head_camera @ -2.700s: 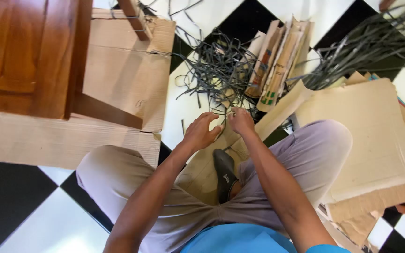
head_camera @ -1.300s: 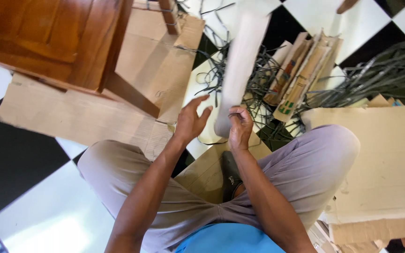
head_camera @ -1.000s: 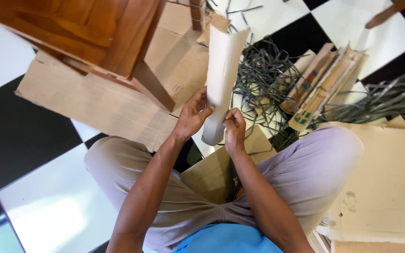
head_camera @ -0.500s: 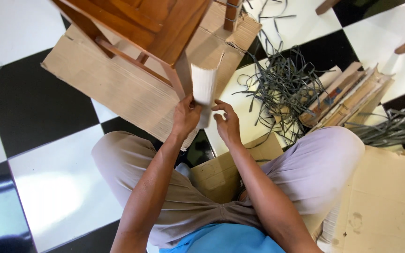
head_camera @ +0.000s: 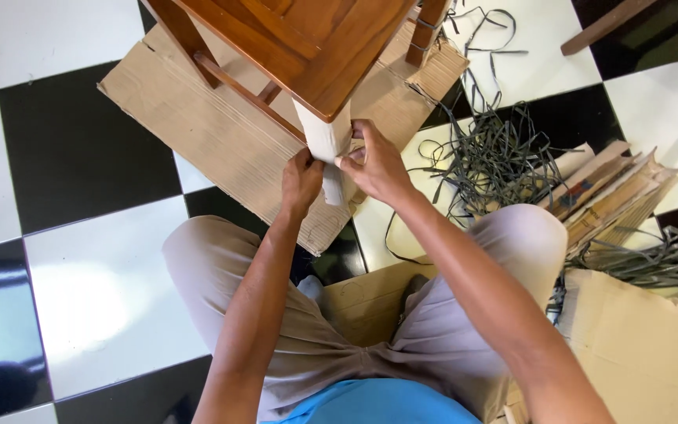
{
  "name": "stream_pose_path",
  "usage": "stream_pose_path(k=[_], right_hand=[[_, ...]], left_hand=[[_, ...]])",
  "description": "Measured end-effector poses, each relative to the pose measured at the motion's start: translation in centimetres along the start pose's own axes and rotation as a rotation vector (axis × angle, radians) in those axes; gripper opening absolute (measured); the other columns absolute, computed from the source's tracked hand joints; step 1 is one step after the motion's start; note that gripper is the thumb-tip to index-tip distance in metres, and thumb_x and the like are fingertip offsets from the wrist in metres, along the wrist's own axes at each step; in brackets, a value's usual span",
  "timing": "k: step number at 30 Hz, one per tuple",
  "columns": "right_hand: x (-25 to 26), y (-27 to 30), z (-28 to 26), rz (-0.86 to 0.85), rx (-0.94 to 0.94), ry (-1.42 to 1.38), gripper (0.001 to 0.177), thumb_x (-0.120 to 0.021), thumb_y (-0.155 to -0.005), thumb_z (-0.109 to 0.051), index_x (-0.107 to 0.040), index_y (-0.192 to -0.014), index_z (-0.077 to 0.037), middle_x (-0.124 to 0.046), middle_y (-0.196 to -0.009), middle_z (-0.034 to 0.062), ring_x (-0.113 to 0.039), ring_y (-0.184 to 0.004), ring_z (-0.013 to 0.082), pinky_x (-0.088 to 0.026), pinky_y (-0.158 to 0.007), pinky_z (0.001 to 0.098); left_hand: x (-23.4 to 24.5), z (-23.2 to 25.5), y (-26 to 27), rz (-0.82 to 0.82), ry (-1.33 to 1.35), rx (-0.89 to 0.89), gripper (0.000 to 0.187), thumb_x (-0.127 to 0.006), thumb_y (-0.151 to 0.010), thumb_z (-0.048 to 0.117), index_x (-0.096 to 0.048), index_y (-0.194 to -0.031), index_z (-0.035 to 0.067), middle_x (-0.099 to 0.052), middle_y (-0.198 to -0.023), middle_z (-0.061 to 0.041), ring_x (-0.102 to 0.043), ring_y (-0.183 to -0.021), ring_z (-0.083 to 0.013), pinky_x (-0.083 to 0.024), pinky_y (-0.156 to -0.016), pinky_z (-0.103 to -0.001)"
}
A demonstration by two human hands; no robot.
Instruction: Wrapping a wooden chair leg with cardboard and securing it with plastic ties
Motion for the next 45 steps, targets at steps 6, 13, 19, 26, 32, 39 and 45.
stream_pose_path(k=[6, 13, 19, 26, 32, 39, 45], right_hand=[[1.4, 0.1, -2.8, -0.039, 0.010, 0.065, 0.060, -0.075, -0.087, -0.019, -0.049, -0.140, -0.008, -0.067, -0.125, 0.0244, -0.076, -0.095, 0.0395, -0.060, -0.083, 0.0497], [-1.0, -0.1, 0.1, 0.081, 0.063, 0.059, 0.055, -0.078, -0.086, -0.022, -0.053, -0.131, -0.004, -0.066, -0.120, 0.0233, -0.077, -0.087, 0.0352, -0.062, -0.081, 0.0449], [-2.1, 0.0, 1.0, 0.118, 0.123, -0.030, 0.059, -0.081, -0.091, -0.027, -0.053, -0.136, 0.000, -0.062, -0.119, 0.0230, -0.077, -0.090, 0.0353, -0.064, -0.074, 0.0479], [-1.4, 0.8, -0.5, 0.153, 0.185, -0.026, 0.061, -0.076, -0.096, -0.024, -0.050, -0.143, 0.005, -0.060, -0.119, 0.0284, -0.075, -0.093, 0.0413, -0.064, -0.074, 0.0490], [-2.4, 0.8, 1.5, 0.126, 0.178, 0.030, 0.062, -0.073, -0.098, -0.029, -0.050, -0.145, 0.003, -0.064, -0.115, 0.0236, -0.077, -0.089, 0.0345, -0.063, -0.073, 0.0462], [-1.6, 1.5, -0.2, 0.108, 0.131, 0.026, 0.064, -0.071, -0.100, -0.038, -0.049, -0.145, 0.003, -0.066, -0.114, 0.0240, -0.077, -0.091, 0.0352, -0.062, -0.076, 0.0466], [-2.1, 1.6, 2.3, 0.062, 0.083, 0.106, 0.065, -0.067, -0.102, -0.043, -0.048, -0.146, 0.001, -0.066, -0.116, 0.0233, -0.076, -0.095, 0.0347, -0.062, -0.076, 0.0448]], left_hand=[[-0.2, -0.3, -0.7, 0.050, 0.002, -0.044, 0.033, -0.061, -0.083, 0.029, -0.074, -0.105, 0.008, -0.074, -0.099, -0.017, -0.069, -0.106, -0.0402, -0.051, -0.090, -0.052], [-1.0, -0.5, -0.6, 0.198, 0.116, -0.151, 0.030, -0.069, -0.082, 0.024, -0.067, -0.103, 0.002, -0.068, -0.097, -0.020, -0.069, -0.103, -0.0357, -0.052, -0.095, -0.048], [-1.0, -0.8, 0.0, 0.056, 0.236, -0.078, 0.050, -0.065, -0.082, 0.012, -0.057, -0.130, 0.000, -0.063, -0.128, -0.029, -0.061, -0.122, -0.0487, -0.055, -0.103, -0.052], [-1.0, -0.6, 0.5, 0.030, 0.135, -0.065, 0.062, -0.072, -0.077, 0.021, -0.056, -0.136, 0.009, -0.063, -0.128, -0.020, -0.066, -0.120, -0.0400, -0.056, -0.101, -0.050], [-0.9, 0.4, 1.4, 0.084, 0.000, -0.189, 0.065, -0.079, -0.084, 0.034, -0.053, -0.139, 0.011, -0.062, -0.131, -0.022, -0.062, -0.123, -0.0454, -0.054, -0.102, -0.057], [-0.5, 1.1, 1.9, 0.144, -0.058, -0.299, 0.055, -0.074, -0.093, 0.036, -0.054, -0.137, 0.011, -0.064, -0.121, -0.020, -0.066, -0.117, -0.0444, -0.061, -0.091, -0.051], [-1.4, -0.6, 1.0, 0.142, -0.084, -0.275, 0.061, -0.076, -0.091, 0.036, -0.051, -0.140, 0.009, -0.063, -0.124, -0.023, -0.067, -0.116, -0.0446, -0.059, -0.094, -0.056]])
Point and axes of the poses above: each hand's wrist, its own y-axis away from the middle knuckle, its own x-axis out of the back of the hand, z = x × y, the point moved 1 cm from there along -y, towards the middle knuckle
